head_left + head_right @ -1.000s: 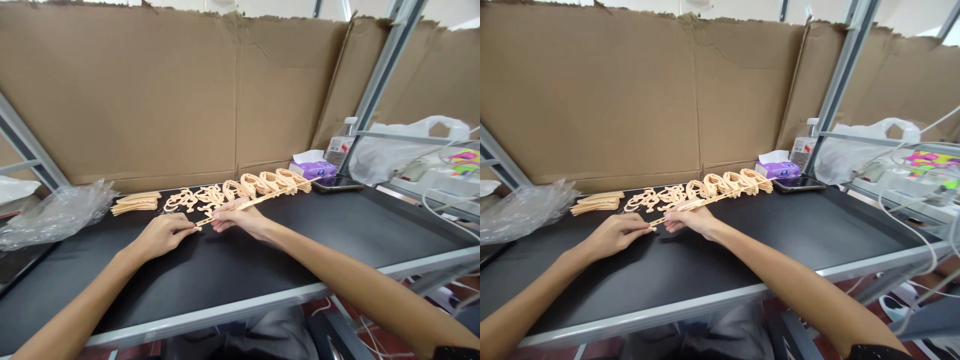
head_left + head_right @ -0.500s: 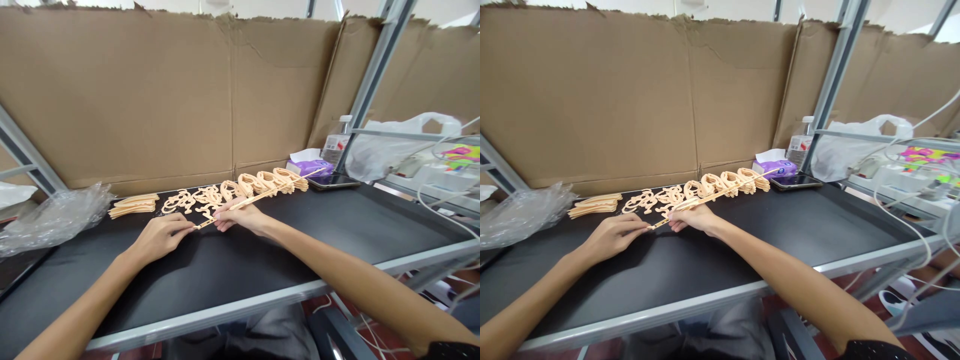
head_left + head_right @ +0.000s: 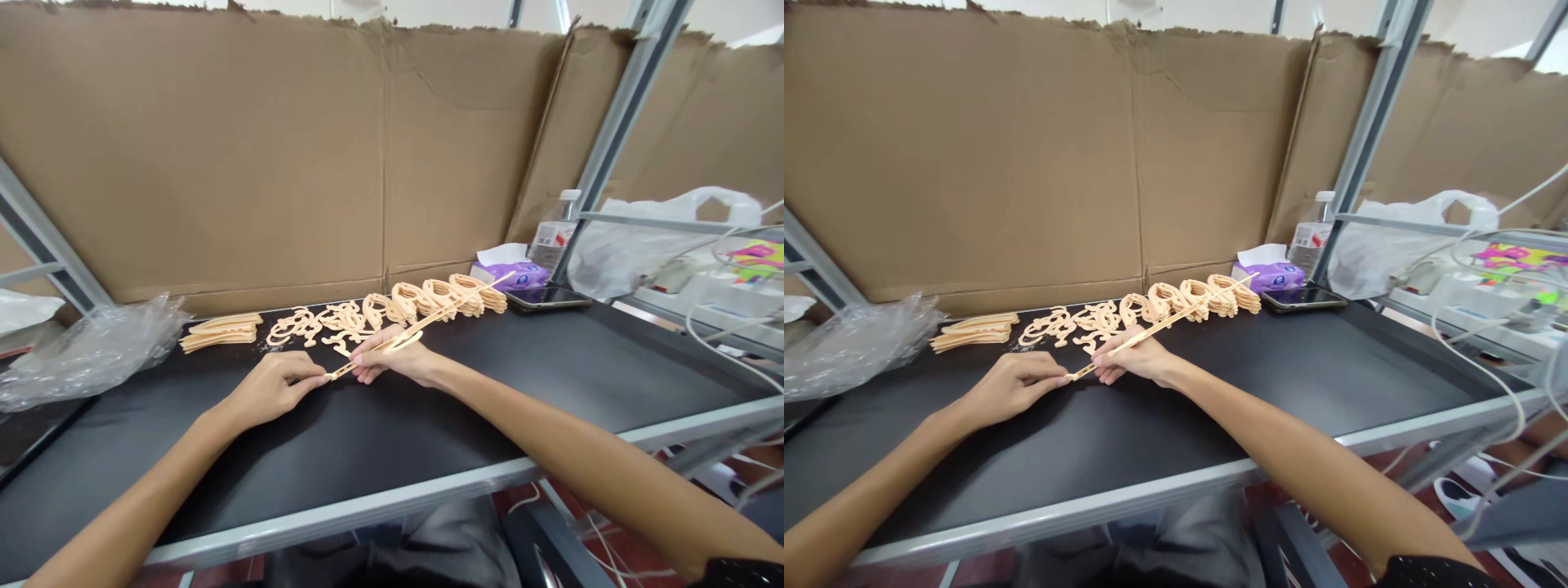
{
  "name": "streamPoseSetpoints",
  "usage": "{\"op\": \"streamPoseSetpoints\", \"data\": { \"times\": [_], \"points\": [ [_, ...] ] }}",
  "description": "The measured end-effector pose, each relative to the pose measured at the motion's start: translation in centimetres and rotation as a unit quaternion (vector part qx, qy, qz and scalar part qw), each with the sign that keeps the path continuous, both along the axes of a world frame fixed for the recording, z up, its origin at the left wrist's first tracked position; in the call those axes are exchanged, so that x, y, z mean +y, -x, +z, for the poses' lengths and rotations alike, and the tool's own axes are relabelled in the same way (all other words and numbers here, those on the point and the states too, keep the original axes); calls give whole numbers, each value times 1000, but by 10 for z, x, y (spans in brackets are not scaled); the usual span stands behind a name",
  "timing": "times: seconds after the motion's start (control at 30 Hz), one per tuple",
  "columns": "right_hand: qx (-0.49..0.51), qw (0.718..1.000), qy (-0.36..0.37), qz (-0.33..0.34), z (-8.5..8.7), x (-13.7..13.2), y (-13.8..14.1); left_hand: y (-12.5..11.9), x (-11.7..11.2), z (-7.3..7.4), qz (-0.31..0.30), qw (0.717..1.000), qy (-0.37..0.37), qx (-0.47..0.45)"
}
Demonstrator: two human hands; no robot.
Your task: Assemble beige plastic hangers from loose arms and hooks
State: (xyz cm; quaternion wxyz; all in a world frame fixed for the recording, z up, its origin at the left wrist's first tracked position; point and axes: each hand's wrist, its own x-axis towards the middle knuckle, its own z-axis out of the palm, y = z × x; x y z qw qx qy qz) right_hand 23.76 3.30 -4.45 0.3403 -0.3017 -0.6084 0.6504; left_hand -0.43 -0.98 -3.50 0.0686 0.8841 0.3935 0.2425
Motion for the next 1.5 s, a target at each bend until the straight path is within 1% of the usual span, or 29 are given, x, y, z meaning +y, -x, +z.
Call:
{"op": "streamPoseSetpoints", "data": {
  "times": [0.13, 0.23, 0.33, 0.4, 0.5, 0.6, 0.73, 0.93, 1.07, 1.23, 1.5],
  "points": [
    [11, 1000, 11, 3, 1, -1, -1, -2, -2, 3, 9, 1000, 22, -9],
    [14, 1000, 19, 2, 2, -1, -2, -4, -4, 5, 34, 994, 86, -50],
    [11, 1000, 26, -4, 4, -2, -2, -4, -4, 5, 53, 981, 158, -98],
    [9, 999, 36, -9, 4, -2, -3, -4, -4, 5, 61, 974, 183, -115],
    [9, 999, 46, -8, 4, -2, -3, -2, -3, 4, 63, 971, 197, -122],
    [16, 999, 47, -4, 2, -1, -3, -2, -3, 4, 60, 975, 184, -111],
    [24, 999, 48, 2, -1, 0, -3, 0, -3, 5, 51, 985, 149, -70],
    [38, 999, 26, 1, -5, 0, -3, 2, 0, 7, 21, 995, 96, -7],
    [40, 999, 20, -11, -8, 0, -1, 3, 3, 7, 17, 995, 94, 2],
    [45, 998, 20, -24, -7, -3, 0, 4, 5, 5, 18, 996, 93, 3],
    [37, 999, 16, -29, -6, -5, 1, 3, 1, 2, 14, 999, 20, 36]
  ]
}}
